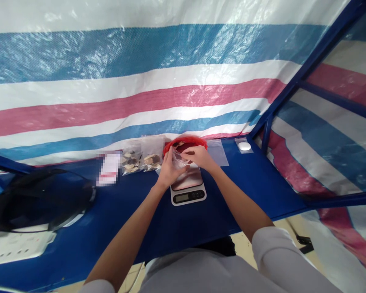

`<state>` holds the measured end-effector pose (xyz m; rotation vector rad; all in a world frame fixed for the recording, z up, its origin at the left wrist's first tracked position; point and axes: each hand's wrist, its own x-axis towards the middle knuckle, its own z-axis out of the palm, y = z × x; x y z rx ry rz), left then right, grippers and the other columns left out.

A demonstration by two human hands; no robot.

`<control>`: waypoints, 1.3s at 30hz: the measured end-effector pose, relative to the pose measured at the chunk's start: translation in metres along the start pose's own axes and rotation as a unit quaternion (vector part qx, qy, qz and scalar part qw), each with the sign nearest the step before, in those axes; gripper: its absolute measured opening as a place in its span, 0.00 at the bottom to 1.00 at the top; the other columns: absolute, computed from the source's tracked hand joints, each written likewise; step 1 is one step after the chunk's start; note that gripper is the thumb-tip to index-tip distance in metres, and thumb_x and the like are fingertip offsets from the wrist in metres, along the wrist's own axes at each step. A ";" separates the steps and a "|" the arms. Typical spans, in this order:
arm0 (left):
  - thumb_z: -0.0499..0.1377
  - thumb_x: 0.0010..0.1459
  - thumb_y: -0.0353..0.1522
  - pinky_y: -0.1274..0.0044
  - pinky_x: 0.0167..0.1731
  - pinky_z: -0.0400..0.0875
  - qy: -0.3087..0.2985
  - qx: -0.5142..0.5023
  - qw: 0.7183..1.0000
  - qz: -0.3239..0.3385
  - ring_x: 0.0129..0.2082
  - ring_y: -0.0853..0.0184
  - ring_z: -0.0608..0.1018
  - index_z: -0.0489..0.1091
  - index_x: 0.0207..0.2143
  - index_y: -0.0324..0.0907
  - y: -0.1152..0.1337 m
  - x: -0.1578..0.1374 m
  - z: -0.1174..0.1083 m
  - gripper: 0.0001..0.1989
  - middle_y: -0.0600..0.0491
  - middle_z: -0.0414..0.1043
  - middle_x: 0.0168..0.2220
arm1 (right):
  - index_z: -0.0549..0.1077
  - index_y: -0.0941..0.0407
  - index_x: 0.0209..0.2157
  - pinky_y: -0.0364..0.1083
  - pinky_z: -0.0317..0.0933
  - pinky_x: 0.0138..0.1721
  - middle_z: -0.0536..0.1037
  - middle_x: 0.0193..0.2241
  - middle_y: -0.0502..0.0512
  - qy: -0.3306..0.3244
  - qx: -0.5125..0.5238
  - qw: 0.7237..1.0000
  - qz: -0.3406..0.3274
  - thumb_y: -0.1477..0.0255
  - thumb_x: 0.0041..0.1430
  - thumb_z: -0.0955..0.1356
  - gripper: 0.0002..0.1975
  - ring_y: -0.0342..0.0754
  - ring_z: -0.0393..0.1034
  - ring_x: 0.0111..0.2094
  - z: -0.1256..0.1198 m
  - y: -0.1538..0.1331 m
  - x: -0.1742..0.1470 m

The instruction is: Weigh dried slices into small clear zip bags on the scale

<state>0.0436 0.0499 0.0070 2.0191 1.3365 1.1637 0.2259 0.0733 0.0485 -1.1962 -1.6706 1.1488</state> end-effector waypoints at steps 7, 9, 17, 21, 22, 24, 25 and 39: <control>0.68 0.53 0.37 0.62 0.54 0.73 0.061 0.007 0.998 0.027 0.51 0.55 0.78 0.67 0.57 0.42 0.002 0.002 -0.005 0.30 0.43 0.74 0.51 | 0.82 0.55 0.32 0.44 0.74 0.34 0.83 0.28 0.52 0.011 -0.092 0.996 -0.018 0.71 0.60 0.69 0.08 0.47 0.79 0.30 -0.008 -0.003 -0.005; 0.68 0.53 0.38 0.62 0.54 0.73 0.051 0.007 0.998 0.030 0.51 0.55 0.78 0.68 0.57 0.40 0.003 0.002 -0.007 0.30 0.43 0.74 0.51 | 0.82 0.55 0.33 0.45 0.73 0.38 0.84 0.30 0.52 0.030 -0.149 0.988 -0.032 0.72 0.60 0.69 0.07 0.48 0.79 0.32 -0.010 -0.005 -0.006; 0.69 0.52 0.39 0.60 0.58 0.69 -0.026 0.044 0.998 0.021 0.57 0.52 0.74 0.65 0.61 0.42 0.008 0.010 -0.006 0.36 0.42 0.72 0.56 | 0.83 0.52 0.39 0.46 0.71 0.47 0.85 0.38 0.52 0.043 -0.169 0.979 -0.104 0.68 0.60 0.71 0.08 0.50 0.79 0.40 -0.014 -0.023 -0.009; 0.68 0.53 0.38 0.60 0.57 0.70 -0.023 0.051 0.998 0.036 0.56 0.52 0.75 0.65 0.62 0.41 0.010 0.011 -0.005 0.34 0.41 0.73 0.55 | 0.84 0.53 0.37 0.45 0.70 0.46 0.85 0.36 0.52 -0.037 -0.176 0.976 -0.122 0.67 0.61 0.71 0.08 0.50 0.79 0.39 -0.010 -0.028 -0.008; 0.67 0.54 0.37 0.60 0.57 0.70 -0.022 0.049 0.998 0.041 0.56 0.52 0.75 0.65 0.62 0.41 0.010 0.011 -0.005 0.34 0.41 0.73 0.54 | 0.84 0.53 0.36 0.44 0.70 0.46 0.85 0.35 0.52 -0.054 -0.184 0.973 -0.131 0.67 0.61 0.71 0.08 0.50 0.78 0.38 -0.010 -0.028 -0.007; 0.67 0.54 0.37 0.60 0.56 0.71 -0.025 0.043 0.998 0.046 0.54 0.53 0.76 0.65 0.62 0.39 0.010 0.010 -0.006 0.34 0.41 0.74 0.53 | 0.84 0.54 0.34 0.44 0.69 0.44 0.84 0.33 0.52 -0.074 -0.191 0.968 -0.144 0.67 0.60 0.71 0.08 0.49 0.78 0.36 -0.010 -0.028 -0.006; 0.67 0.54 0.38 0.60 0.56 0.71 -0.027 0.039 0.998 0.046 0.53 0.53 0.76 0.65 0.62 0.39 0.009 0.010 -0.007 0.34 0.41 0.74 0.53 | 0.84 0.54 0.33 0.44 0.69 0.44 0.84 0.32 0.51 -0.076 -0.186 0.969 -0.145 0.67 0.60 0.71 0.08 0.49 0.77 0.35 -0.010 -0.027 -0.005; 0.70 0.50 0.44 0.58 0.60 0.68 -0.009 0.024 0.999 0.023 0.61 0.50 0.72 0.60 0.65 0.43 0.012 0.004 -0.012 0.43 0.40 0.69 0.61 | 0.84 0.55 0.37 0.47 0.74 0.44 0.84 0.36 0.54 -0.064 -0.011 0.992 -0.110 0.68 0.58 0.73 0.08 0.52 0.79 0.40 -0.003 -0.015 0.002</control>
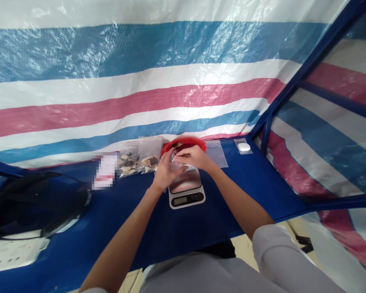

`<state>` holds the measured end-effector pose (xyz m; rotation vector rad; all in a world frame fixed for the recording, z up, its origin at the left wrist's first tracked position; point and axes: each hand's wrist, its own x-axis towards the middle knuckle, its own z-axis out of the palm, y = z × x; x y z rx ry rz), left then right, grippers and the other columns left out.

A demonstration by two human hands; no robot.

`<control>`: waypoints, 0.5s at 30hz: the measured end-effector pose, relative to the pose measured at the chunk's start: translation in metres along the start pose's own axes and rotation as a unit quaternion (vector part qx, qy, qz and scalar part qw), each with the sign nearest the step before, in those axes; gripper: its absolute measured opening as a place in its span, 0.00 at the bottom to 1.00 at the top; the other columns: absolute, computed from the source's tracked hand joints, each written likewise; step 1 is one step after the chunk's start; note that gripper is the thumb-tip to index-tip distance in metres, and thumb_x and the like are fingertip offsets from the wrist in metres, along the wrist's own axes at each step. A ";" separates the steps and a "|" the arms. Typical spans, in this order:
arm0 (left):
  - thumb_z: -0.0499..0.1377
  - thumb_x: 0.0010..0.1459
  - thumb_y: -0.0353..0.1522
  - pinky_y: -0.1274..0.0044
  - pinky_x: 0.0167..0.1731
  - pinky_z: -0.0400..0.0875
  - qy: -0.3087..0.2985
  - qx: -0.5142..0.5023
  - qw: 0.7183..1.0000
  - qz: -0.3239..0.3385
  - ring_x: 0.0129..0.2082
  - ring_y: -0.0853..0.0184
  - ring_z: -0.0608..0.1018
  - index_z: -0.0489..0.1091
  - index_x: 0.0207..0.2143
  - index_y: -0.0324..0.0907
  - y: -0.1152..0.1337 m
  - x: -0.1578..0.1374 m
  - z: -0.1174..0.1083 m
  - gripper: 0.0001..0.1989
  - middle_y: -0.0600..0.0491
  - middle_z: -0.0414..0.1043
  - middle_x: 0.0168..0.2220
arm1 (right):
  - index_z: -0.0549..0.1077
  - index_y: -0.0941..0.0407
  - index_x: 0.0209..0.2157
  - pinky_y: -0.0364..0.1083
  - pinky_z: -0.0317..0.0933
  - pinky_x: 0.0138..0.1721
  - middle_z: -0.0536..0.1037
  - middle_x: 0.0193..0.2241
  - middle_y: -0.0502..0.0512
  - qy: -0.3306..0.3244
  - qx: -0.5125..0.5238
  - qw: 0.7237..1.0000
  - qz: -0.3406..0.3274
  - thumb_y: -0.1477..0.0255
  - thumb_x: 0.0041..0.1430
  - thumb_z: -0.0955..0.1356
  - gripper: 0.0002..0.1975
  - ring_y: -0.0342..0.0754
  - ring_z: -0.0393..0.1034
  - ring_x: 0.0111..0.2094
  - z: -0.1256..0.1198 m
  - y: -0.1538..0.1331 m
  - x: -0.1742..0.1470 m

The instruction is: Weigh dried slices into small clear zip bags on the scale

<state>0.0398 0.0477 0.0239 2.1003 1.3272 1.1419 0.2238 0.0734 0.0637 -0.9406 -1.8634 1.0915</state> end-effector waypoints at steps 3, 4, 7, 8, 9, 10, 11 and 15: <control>0.68 0.54 0.42 0.60 0.59 0.69 0.011 -0.014 1.000 -0.006 0.58 0.53 0.74 0.65 0.60 0.42 0.007 0.003 0.000 0.34 0.41 0.72 0.57 | 0.83 0.56 0.38 0.47 0.73 0.46 0.84 0.38 0.55 0.001 0.011 1.000 -0.021 0.68 0.58 0.73 0.09 0.52 0.79 0.41 0.002 0.001 0.002; 0.67 0.55 0.42 0.60 0.59 0.70 0.015 -0.018 1.000 -0.009 0.58 0.53 0.75 0.67 0.59 0.42 0.008 0.003 0.000 0.31 0.42 0.73 0.57 | 0.83 0.56 0.38 0.47 0.73 0.46 0.84 0.38 0.55 0.001 0.014 1.000 -0.027 0.67 0.58 0.73 0.10 0.52 0.79 0.41 0.002 0.002 0.002; 0.67 0.55 0.41 0.61 0.57 0.72 0.039 -0.022 0.999 -0.020 0.55 0.53 0.77 0.69 0.56 0.42 0.006 0.001 -0.001 0.27 0.43 0.75 0.54 | 0.83 0.55 0.40 0.47 0.74 0.46 0.84 0.40 0.54 0.007 0.022 0.999 -0.032 0.65 0.58 0.73 0.11 0.51 0.79 0.41 -0.004 0.006 0.005; 0.67 0.55 0.42 0.61 0.56 0.72 0.047 -0.023 0.998 -0.024 0.54 0.54 0.78 0.70 0.55 0.42 0.004 0.000 -0.002 0.27 0.43 0.76 0.54 | 0.82 0.55 0.41 0.47 0.74 0.45 0.84 0.40 0.54 0.014 0.020 0.999 -0.027 0.64 0.58 0.73 0.12 0.50 0.80 0.41 -0.007 0.009 0.005; 0.67 0.55 0.42 0.61 0.55 0.73 0.053 -0.027 0.998 -0.030 0.53 0.54 0.79 0.70 0.55 0.42 0.003 -0.001 -0.003 0.27 0.43 0.77 0.52 | 0.82 0.55 0.41 0.47 0.74 0.45 0.84 0.41 0.54 0.024 0.013 0.999 -0.020 0.64 0.58 0.73 0.12 0.50 0.80 0.41 -0.012 0.012 0.006; 0.67 0.56 0.43 0.61 0.53 0.75 0.056 -0.034 0.997 -0.037 0.51 0.54 0.79 0.70 0.55 0.42 0.001 -0.001 -0.005 0.27 0.44 0.77 0.51 | 0.82 0.55 0.42 0.46 0.73 0.46 0.84 0.41 0.54 0.036 -0.001 0.999 -0.010 0.64 0.59 0.73 0.12 0.49 0.80 0.41 -0.016 0.016 0.007; 0.67 0.56 0.43 0.62 0.50 0.76 0.058 -0.040 0.996 -0.046 0.49 0.55 0.80 0.70 0.55 0.42 -0.001 -0.001 -0.006 0.27 0.44 0.78 0.50 | 0.82 0.55 0.42 0.46 0.73 0.46 0.84 0.40 0.54 0.049 -0.027 0.998 -0.001 0.64 0.59 0.72 0.12 0.49 0.80 0.41 -0.021 0.020 0.008; 0.66 0.56 0.44 0.67 0.43 0.79 0.064 -0.051 0.995 -0.065 0.46 0.56 0.81 0.70 0.55 0.42 -0.006 -0.001 -0.011 0.27 0.44 0.79 0.48 | 0.82 0.53 0.41 0.48 0.70 0.50 0.84 0.42 0.54 0.051 -0.200 0.978 0.035 0.68 0.62 0.70 0.09 0.50 0.79 0.42 -0.034 0.037 0.012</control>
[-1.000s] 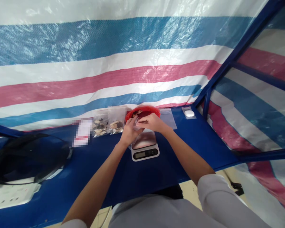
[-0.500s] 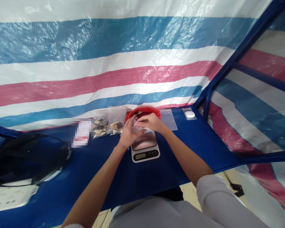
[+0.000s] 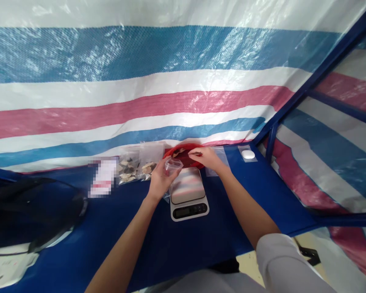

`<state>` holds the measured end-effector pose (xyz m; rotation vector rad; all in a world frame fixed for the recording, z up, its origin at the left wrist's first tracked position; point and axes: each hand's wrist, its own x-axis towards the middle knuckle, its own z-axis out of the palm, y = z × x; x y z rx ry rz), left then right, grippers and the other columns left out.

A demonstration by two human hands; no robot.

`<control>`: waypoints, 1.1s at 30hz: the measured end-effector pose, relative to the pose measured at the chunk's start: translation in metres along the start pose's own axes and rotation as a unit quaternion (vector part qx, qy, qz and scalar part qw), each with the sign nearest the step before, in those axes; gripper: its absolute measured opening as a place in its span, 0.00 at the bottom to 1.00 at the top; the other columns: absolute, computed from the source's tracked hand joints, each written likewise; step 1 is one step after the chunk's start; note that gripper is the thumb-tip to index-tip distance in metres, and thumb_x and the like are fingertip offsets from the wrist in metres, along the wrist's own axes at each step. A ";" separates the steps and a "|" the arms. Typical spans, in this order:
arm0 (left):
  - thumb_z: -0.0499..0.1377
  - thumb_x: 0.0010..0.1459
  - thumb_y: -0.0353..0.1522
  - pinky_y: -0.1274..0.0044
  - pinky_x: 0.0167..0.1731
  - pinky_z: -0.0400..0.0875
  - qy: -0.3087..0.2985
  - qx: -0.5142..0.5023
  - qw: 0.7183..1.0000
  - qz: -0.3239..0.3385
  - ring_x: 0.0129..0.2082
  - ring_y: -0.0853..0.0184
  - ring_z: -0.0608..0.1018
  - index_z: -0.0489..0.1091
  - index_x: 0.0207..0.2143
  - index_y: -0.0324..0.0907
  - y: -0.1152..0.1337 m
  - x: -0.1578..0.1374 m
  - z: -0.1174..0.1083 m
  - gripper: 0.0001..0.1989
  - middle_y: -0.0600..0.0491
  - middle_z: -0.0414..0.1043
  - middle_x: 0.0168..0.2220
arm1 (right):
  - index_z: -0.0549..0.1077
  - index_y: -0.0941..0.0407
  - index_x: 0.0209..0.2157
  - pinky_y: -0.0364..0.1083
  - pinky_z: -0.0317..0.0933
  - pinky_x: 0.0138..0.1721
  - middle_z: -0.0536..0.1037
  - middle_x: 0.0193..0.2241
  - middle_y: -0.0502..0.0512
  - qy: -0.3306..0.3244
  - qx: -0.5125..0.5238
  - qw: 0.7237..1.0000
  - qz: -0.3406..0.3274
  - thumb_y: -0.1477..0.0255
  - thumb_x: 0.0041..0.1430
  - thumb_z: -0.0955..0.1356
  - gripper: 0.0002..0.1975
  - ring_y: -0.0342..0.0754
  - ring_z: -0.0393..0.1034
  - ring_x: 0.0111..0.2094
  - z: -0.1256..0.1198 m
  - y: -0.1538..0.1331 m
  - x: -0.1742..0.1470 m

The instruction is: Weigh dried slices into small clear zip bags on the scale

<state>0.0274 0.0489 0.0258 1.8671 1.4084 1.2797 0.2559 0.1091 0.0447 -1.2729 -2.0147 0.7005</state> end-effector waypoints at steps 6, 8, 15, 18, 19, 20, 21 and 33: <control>0.66 0.57 0.41 0.67 0.44 0.79 -0.002 -0.009 1.000 0.018 0.46 0.57 0.81 0.70 0.55 0.44 0.000 0.004 -0.004 0.25 0.46 0.79 0.47 | 0.80 0.50 0.48 0.51 0.67 0.54 0.82 0.50 0.54 -0.048 -0.165 0.985 -0.021 0.71 0.63 0.68 0.14 0.54 0.76 0.50 0.010 0.007 0.016; 0.66 0.57 0.41 0.66 0.45 0.78 -0.002 0.000 1.000 0.023 0.48 0.57 0.81 0.70 0.55 0.45 -0.001 0.006 -0.006 0.25 0.47 0.79 0.49 | 0.79 0.49 0.51 0.51 0.67 0.55 0.80 0.53 0.53 -0.057 -0.176 0.982 -0.035 0.71 0.64 0.67 0.15 0.54 0.74 0.53 0.016 0.007 0.024; 0.66 0.57 0.40 0.63 0.49 0.77 -0.004 0.013 0.999 0.036 0.49 0.55 0.80 0.70 0.55 0.46 -0.001 0.007 -0.009 0.24 0.47 0.78 0.50 | 0.76 0.51 0.55 0.52 0.68 0.51 0.78 0.55 0.57 -0.090 -0.238 0.965 -0.066 0.72 0.66 0.65 0.18 0.56 0.73 0.54 0.032 0.010 0.044; 0.66 0.57 0.41 0.66 0.44 0.79 -0.011 0.008 1.000 0.022 0.49 0.55 0.80 0.71 0.55 0.46 0.002 0.007 -0.010 0.24 0.46 0.78 0.51 | 0.76 0.51 0.56 0.51 0.68 0.49 0.79 0.54 0.57 -0.097 -0.252 0.961 -0.059 0.72 0.66 0.65 0.19 0.57 0.74 0.52 0.038 0.012 0.046; 0.66 0.57 0.41 0.66 0.44 0.80 -0.014 0.007 1.000 0.019 0.49 0.55 0.80 0.71 0.55 0.46 0.002 0.007 -0.010 0.24 0.47 0.78 0.51 | 0.76 0.51 0.56 0.50 0.68 0.48 0.79 0.54 0.57 -0.098 -0.255 0.960 -0.055 0.72 0.66 0.65 0.19 0.57 0.74 0.52 0.039 0.013 0.047; 0.66 0.57 0.41 0.66 0.43 0.80 -0.015 0.007 1.000 0.018 0.49 0.55 0.80 0.71 0.55 0.46 0.003 0.007 -0.010 0.24 0.47 0.78 0.51 | 0.76 0.51 0.56 0.49 0.68 0.48 0.79 0.53 0.57 -0.098 -0.259 0.959 -0.052 0.72 0.66 0.65 0.19 0.57 0.74 0.52 0.041 0.013 0.048; 0.66 0.57 0.41 0.67 0.43 0.80 -0.016 0.007 1.000 0.017 0.49 0.56 0.80 0.71 0.55 0.46 0.003 0.008 -0.010 0.24 0.47 0.78 0.51 | 0.76 0.51 0.56 0.49 0.68 0.48 0.80 0.52 0.57 -0.098 -0.264 0.958 -0.049 0.72 0.66 0.65 0.19 0.57 0.74 0.52 0.041 0.013 0.048; 0.66 0.58 0.40 0.66 0.47 0.78 -0.022 -0.014 0.999 0.019 0.49 0.56 0.80 0.71 0.56 0.43 0.002 0.011 -0.011 0.25 0.45 0.78 0.50 | 0.77 0.52 0.55 0.49 0.66 0.49 0.78 0.55 0.58 -0.147 -0.308 0.940 -0.008 0.67 0.67 0.64 0.18 0.56 0.73 0.54 0.030 -0.001 0.045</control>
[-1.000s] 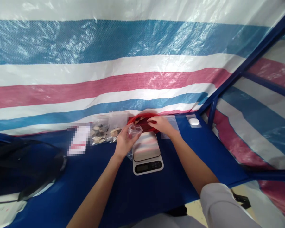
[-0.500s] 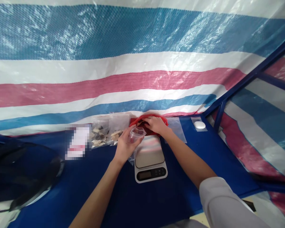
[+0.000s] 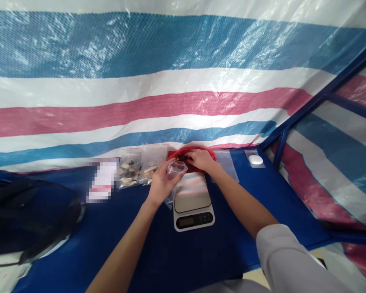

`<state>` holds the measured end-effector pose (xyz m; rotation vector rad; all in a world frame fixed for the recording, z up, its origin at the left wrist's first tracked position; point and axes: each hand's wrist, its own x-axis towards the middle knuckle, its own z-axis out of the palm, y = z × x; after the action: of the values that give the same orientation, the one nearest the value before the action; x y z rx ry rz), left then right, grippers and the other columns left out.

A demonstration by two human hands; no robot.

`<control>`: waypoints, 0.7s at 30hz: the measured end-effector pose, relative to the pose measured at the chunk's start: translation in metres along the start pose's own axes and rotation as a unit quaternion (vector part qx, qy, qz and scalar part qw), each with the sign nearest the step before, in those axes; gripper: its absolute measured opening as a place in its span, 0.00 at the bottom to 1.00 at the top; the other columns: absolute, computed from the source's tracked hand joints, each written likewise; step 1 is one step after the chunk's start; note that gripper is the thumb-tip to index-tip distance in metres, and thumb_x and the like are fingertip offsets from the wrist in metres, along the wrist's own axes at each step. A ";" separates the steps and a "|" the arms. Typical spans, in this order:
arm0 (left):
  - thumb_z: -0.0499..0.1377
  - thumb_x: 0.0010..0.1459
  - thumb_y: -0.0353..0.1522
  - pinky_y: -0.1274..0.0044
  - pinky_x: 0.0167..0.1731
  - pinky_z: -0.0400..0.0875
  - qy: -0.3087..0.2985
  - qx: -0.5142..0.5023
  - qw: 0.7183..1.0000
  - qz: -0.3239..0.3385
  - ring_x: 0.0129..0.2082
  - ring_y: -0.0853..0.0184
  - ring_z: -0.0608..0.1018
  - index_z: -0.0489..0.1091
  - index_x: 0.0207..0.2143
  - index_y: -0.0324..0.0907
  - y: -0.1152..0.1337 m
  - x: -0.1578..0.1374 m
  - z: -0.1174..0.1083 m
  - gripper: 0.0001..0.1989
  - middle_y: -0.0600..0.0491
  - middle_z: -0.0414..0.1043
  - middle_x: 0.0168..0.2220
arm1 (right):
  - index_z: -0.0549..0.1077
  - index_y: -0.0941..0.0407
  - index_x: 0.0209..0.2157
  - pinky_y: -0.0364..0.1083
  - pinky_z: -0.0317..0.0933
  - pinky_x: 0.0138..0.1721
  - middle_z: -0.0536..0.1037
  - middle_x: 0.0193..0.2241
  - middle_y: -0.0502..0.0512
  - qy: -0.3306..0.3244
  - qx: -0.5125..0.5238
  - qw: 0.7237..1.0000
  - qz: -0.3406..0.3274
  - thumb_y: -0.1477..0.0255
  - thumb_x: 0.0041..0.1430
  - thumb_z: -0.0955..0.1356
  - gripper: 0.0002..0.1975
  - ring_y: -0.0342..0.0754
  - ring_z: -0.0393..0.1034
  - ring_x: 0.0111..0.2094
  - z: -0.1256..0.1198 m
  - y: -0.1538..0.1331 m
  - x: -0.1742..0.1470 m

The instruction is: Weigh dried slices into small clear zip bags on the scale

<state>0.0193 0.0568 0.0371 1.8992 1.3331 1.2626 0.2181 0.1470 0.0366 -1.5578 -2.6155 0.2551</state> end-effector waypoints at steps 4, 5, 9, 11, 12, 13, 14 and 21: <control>0.67 0.57 0.40 0.68 0.41 0.80 -0.003 -0.010 1.000 -0.010 0.48 0.56 0.81 0.71 0.55 0.42 0.002 0.000 -0.001 0.24 0.44 0.78 0.50 | 0.77 0.52 0.54 0.49 0.66 0.49 0.77 0.56 0.57 0.012 0.003 1.000 -0.003 0.67 0.67 0.64 0.18 0.56 0.72 0.55 0.004 0.001 -0.001; 0.66 0.58 0.40 0.68 0.40 0.80 -0.004 -0.013 1.000 -0.012 0.47 0.56 0.81 0.71 0.55 0.42 0.002 -0.001 -0.001 0.24 0.44 0.78 0.49 | 0.77 0.52 0.53 0.49 0.66 0.49 0.78 0.56 0.57 0.015 0.004 1.000 0.000 0.67 0.67 0.64 0.17 0.56 0.72 0.54 0.005 0.001 -0.001; 0.67 0.57 0.40 0.65 0.46 0.79 0.004 -0.006 1.000 0.001 0.48 0.55 0.81 0.72 0.54 0.41 0.002 0.000 -0.002 0.23 0.43 0.78 0.50 | 0.78 0.52 0.52 0.50 0.65 0.51 0.79 0.54 0.57 0.042 0.017 0.999 -0.005 0.67 0.67 0.64 0.16 0.55 0.73 0.53 0.006 0.004 -0.003; 0.67 0.57 0.39 0.63 0.50 0.77 0.006 -0.002 1.000 0.011 0.50 0.54 0.80 0.72 0.54 0.42 0.002 0.000 -0.003 0.23 0.44 0.78 0.51 | 0.78 0.52 0.53 0.50 0.64 0.53 0.78 0.54 0.58 0.058 0.019 0.998 -0.007 0.67 0.68 0.64 0.17 0.55 0.72 0.54 0.006 0.005 -0.003; 0.67 0.57 0.39 0.63 0.52 0.76 0.005 -0.003 1.000 0.013 0.50 0.54 0.80 0.72 0.54 0.42 0.002 0.001 -0.004 0.23 0.44 0.78 0.51 | 0.77 0.52 0.54 0.50 0.63 0.53 0.78 0.55 0.58 0.063 0.017 0.998 -0.005 0.67 0.68 0.64 0.17 0.55 0.71 0.55 0.006 0.005 -0.003; 0.67 0.58 0.39 0.63 0.52 0.76 0.003 -0.004 1.000 0.013 0.50 0.55 0.80 0.72 0.54 0.42 0.002 0.002 -0.004 0.23 0.44 0.78 0.51 | 0.76 0.53 0.55 0.50 0.63 0.54 0.77 0.55 0.59 0.062 0.015 0.998 -0.004 0.67 0.68 0.64 0.18 0.55 0.71 0.55 0.006 0.005 -0.002; 0.67 0.58 0.39 0.63 0.53 0.75 0.002 -0.004 1.000 0.013 0.50 0.55 0.80 0.72 0.55 0.42 0.002 0.002 -0.004 0.24 0.44 0.78 0.51 | 0.75 0.53 0.56 0.51 0.64 0.54 0.76 0.56 0.60 0.056 0.012 0.998 -0.005 0.66 0.67 0.65 0.19 0.56 0.70 0.56 0.007 0.005 -0.001; 0.66 0.58 0.40 0.61 0.54 0.74 0.005 0.005 1.000 0.018 0.51 0.54 0.80 0.73 0.54 0.42 -0.001 0.002 -0.005 0.23 0.44 0.78 0.52 | 0.74 0.51 0.59 0.51 0.66 0.50 0.77 0.57 0.58 0.014 0.030 0.999 -0.010 0.66 0.68 0.64 0.20 0.58 0.72 0.54 0.009 -0.001 0.005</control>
<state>0.0148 0.0587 0.0398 1.9333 1.3179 1.2877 0.2136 0.1499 0.0279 -1.5051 -2.5767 0.3046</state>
